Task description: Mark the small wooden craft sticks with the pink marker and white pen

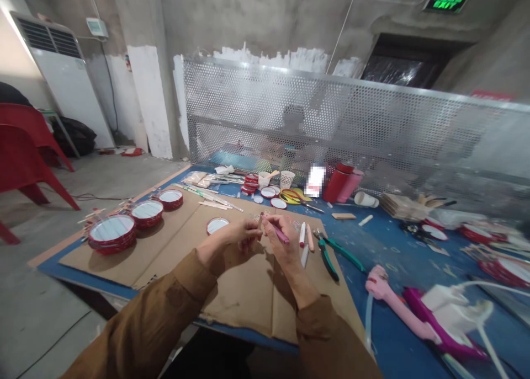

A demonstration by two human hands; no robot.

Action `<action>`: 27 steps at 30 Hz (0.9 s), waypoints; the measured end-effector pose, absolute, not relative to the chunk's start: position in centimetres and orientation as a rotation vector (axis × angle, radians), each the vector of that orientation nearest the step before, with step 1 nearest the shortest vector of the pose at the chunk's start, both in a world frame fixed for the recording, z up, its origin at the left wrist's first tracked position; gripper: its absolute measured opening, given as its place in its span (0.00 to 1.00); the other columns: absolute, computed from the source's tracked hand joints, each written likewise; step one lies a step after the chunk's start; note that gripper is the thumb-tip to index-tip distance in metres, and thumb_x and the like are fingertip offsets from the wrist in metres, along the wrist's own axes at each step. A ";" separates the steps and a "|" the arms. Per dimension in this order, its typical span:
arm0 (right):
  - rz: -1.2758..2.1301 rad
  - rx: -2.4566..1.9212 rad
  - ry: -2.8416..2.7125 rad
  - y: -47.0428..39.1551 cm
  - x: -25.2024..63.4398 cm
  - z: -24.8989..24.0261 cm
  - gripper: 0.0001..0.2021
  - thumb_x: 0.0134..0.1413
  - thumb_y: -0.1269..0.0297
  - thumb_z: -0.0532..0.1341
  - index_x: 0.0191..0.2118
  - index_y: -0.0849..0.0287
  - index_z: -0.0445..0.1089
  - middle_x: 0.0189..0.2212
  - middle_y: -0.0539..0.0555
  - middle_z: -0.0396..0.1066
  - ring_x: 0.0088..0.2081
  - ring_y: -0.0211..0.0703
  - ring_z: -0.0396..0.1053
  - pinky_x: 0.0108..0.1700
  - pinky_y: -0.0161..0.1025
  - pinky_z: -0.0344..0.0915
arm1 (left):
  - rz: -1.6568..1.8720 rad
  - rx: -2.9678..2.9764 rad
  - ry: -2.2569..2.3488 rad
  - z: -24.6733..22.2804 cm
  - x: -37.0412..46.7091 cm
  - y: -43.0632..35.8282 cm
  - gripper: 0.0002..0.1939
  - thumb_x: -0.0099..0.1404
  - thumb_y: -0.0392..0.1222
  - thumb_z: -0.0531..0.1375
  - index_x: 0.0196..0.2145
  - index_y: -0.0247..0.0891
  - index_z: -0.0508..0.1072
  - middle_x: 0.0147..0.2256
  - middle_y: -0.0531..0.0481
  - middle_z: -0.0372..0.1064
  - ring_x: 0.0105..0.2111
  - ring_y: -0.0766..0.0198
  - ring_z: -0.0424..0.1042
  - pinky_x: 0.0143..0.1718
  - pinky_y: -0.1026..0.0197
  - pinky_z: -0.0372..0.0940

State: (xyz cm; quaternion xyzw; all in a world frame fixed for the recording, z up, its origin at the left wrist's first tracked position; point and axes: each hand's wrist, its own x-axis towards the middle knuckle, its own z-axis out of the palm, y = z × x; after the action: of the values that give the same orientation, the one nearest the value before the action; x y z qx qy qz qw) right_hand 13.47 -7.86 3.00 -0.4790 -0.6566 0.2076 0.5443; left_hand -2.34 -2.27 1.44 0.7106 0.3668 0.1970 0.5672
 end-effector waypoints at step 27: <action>0.524 -1.168 -1.462 -7.8 13.6 2.8 0.18 0.56 0.45 0.61 0.33 0.57 0.71 0.22 0.50 0.70 0.23 0.39 0.66 0.27 0.37 0.63 | 0.418 1.657 0.892 1.7 -2.3 -2.4 0.08 0.69 0.43 0.54 0.36 0.36 0.66 0.19 0.57 0.64 0.14 0.69 0.65 0.18 0.67 0.61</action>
State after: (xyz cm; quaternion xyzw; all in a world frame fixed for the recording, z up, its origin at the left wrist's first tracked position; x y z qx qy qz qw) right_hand 13.57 -7.80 2.81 -0.4962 -0.6213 0.2227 0.5641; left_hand -2.30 -2.39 1.73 0.7062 0.3801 0.1782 0.5702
